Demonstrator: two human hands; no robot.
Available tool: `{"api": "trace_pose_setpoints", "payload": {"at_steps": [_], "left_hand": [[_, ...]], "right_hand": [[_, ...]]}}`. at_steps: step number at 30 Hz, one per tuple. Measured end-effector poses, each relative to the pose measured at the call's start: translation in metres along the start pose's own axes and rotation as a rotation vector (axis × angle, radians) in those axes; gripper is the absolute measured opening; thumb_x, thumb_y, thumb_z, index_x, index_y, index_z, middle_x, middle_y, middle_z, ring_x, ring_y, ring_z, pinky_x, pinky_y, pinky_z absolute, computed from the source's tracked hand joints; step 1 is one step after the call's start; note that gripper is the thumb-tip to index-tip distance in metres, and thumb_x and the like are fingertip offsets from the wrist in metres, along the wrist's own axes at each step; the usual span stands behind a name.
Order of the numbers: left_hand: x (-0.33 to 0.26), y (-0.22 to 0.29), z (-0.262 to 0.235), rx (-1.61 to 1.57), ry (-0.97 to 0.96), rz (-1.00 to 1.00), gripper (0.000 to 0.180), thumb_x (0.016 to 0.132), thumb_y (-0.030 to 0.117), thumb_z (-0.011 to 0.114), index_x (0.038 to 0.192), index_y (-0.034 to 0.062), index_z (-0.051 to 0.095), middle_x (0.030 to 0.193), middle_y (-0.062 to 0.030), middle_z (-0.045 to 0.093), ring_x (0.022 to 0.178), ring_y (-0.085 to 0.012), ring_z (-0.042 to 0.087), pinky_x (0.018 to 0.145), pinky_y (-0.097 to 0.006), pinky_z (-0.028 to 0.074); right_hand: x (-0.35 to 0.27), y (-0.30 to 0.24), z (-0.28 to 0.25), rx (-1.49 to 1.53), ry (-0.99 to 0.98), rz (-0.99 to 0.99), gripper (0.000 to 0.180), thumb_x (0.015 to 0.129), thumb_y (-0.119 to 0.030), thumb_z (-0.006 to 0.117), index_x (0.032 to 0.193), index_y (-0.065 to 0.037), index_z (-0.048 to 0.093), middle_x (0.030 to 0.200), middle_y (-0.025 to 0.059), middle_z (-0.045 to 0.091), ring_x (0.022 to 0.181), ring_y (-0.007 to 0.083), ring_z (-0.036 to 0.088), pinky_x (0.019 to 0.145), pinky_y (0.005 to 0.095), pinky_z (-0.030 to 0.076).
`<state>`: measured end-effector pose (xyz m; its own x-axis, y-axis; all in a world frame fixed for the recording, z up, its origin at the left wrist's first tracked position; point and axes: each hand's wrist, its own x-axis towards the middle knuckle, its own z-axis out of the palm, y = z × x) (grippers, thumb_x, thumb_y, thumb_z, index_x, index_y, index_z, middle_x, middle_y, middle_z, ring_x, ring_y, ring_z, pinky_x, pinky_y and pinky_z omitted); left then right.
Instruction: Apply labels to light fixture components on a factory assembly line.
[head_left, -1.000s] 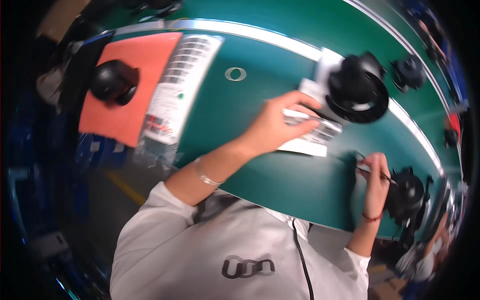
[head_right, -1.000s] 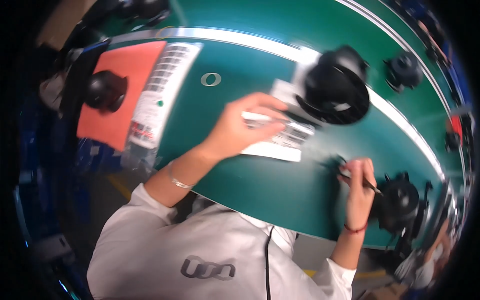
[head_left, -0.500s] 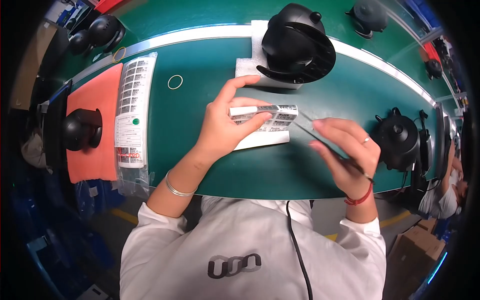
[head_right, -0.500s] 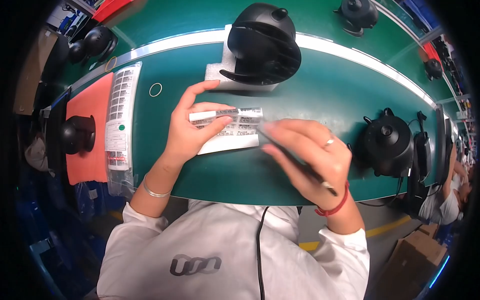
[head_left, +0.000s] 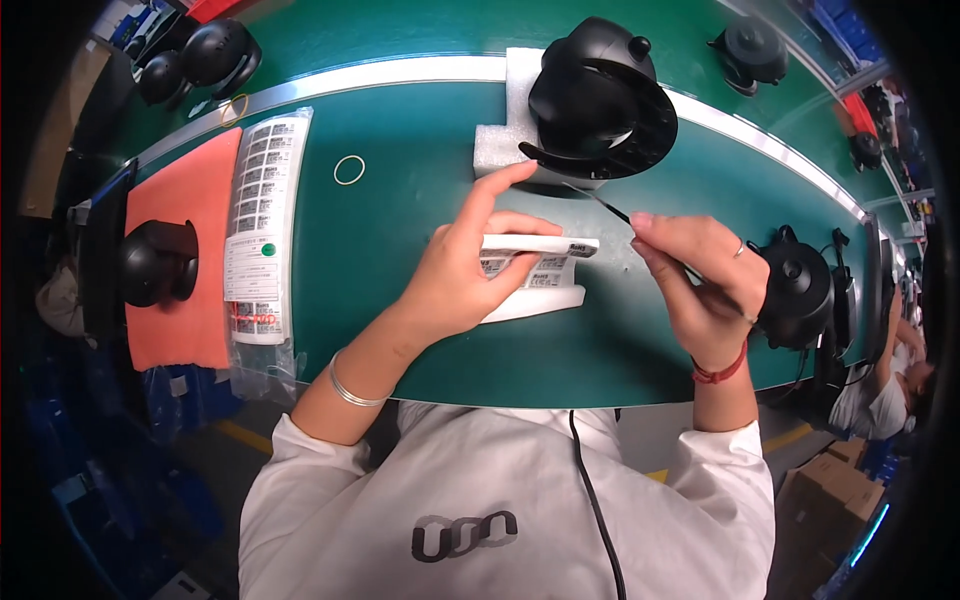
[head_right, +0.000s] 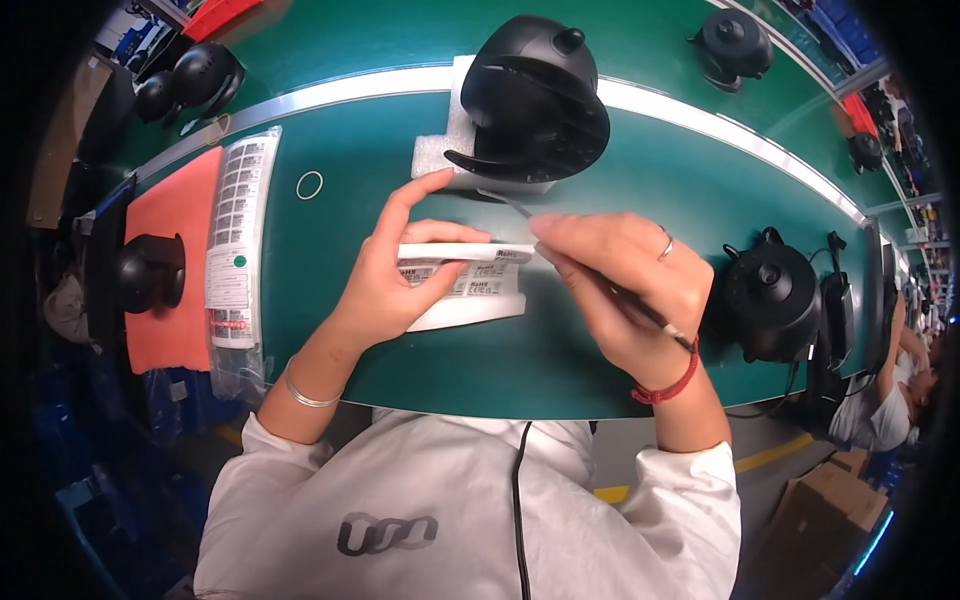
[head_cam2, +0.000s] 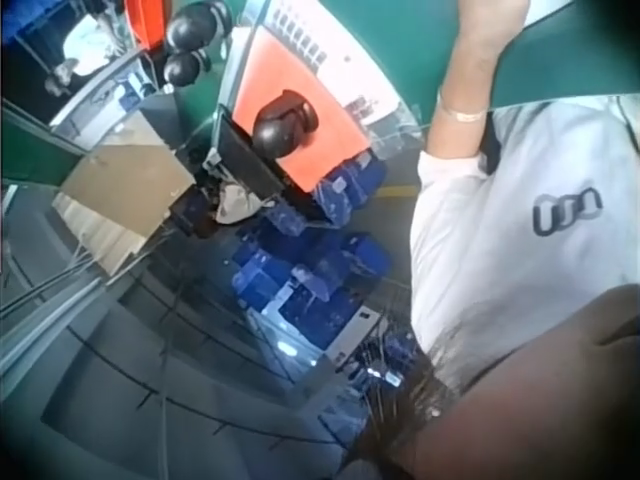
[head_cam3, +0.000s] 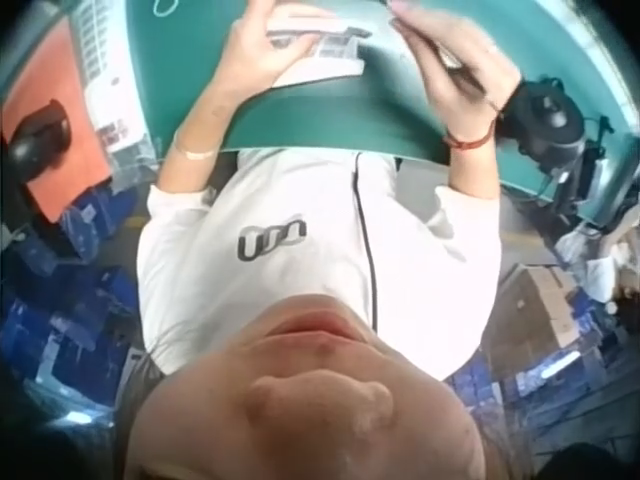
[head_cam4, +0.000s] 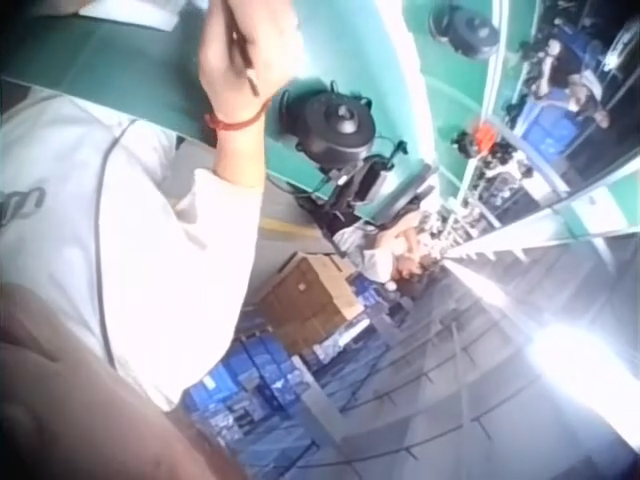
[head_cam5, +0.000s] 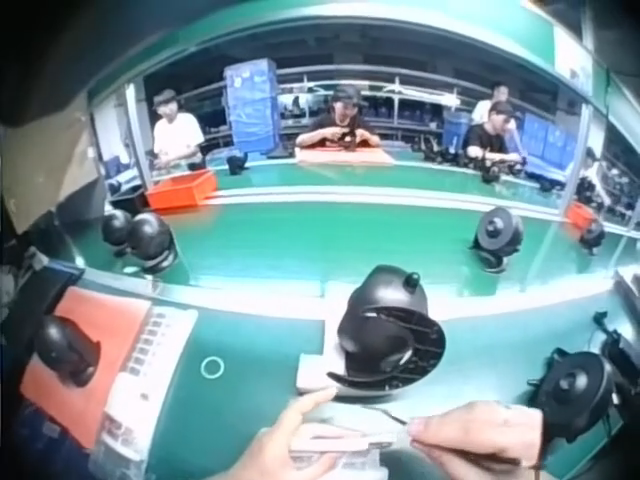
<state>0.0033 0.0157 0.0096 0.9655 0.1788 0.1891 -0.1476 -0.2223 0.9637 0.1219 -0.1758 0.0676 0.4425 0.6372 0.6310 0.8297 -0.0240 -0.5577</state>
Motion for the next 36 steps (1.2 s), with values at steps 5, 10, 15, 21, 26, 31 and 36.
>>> {"api": "trace_pose_setpoints", "payload": {"at_steps": [5,10,15,21,26,31,36], "left_hand": [[0.001,0.000,-0.002,-0.015,0.044,-0.092,0.079,0.083,-0.006,0.064,0.149,0.0047,0.021,0.101,-0.0111,0.071,0.095,-0.0143,0.066,0.083,-0.026,0.050],[0.002,0.004,-0.004,-0.030,0.039,-0.179,0.084,0.082,-0.005,0.065,0.151,0.0062,0.018,0.100,-0.0115,0.071,0.093,-0.0139,0.067,0.080,-0.026,0.051],[0.002,-0.001,-0.004,-0.017,0.044,-0.167,0.084,0.082,-0.004,0.066,0.151,0.0059,0.019,0.100,-0.0117,0.071,0.092,-0.0143,0.067,0.081,-0.027,0.051],[0.004,-0.001,-0.004,-0.003,0.044,-0.153,0.086,0.082,-0.003,0.066,0.152,0.0059,0.017,0.099,-0.0119,0.072,0.092,-0.0148,0.067,0.083,-0.027,0.051],[0.012,-0.001,-0.005,0.010,0.034,-0.148,0.086,0.082,-0.002,0.067,0.153,0.0089,0.018,0.098,-0.0110,0.072,0.092,-0.0145,0.067,0.085,-0.028,0.050],[0.018,-0.001,-0.005,0.052,0.012,-0.141,0.085,0.081,-0.001,0.067,0.152,0.0119,0.023,0.096,-0.0099,0.073,0.093,-0.0142,0.068,0.087,-0.029,0.049],[0.017,0.000,-0.006,0.042,-0.023,-0.133,0.086,0.081,-0.001,0.068,0.153,0.0122,0.022,0.097,-0.0101,0.073,0.094,-0.0150,0.068,0.087,-0.029,0.050]], "right_hand": [[-0.005,0.031,0.013,-0.212,-0.055,-0.279,0.036,0.057,0.011,0.068,0.091,0.000,0.071,0.082,0.0102,0.067,0.074,0.0219,0.067,0.063,0.0301,0.054],[-0.006,0.052,0.026,-0.300,-0.044,-0.394,0.039,0.057,-0.006,0.064,0.095,0.000,0.070,0.088,0.0094,0.068,0.075,0.0225,0.068,0.063,0.0299,0.055],[-0.004,0.056,0.030,-0.322,-0.053,-0.398,0.039,0.058,-0.007,0.064,0.095,0.000,0.070,0.089,0.0095,0.068,0.077,0.0224,0.068,0.063,0.0297,0.055],[-0.009,0.055,0.032,-0.305,-0.041,-0.354,0.036,0.058,-0.001,0.067,0.094,-0.001,0.071,0.087,0.0085,0.069,0.076,0.0213,0.067,0.064,0.0295,0.055],[-0.015,0.049,0.038,-0.118,0.057,-0.071,0.023,0.072,0.006,0.072,0.094,-0.001,0.071,0.082,0.0094,0.069,0.074,0.0222,0.067,0.066,0.0291,0.054],[-0.027,0.043,0.039,0.420,0.203,0.527,0.023,0.074,0.006,0.073,0.097,0.002,0.072,0.090,0.0142,0.071,0.078,0.0204,0.068,0.069,0.0264,0.052],[-0.017,0.049,0.041,-0.166,0.071,-0.071,0.028,0.069,0.011,0.072,0.095,0.000,0.071,0.090,0.0126,0.069,0.079,0.0248,0.068,0.070,0.0313,0.054]]}}
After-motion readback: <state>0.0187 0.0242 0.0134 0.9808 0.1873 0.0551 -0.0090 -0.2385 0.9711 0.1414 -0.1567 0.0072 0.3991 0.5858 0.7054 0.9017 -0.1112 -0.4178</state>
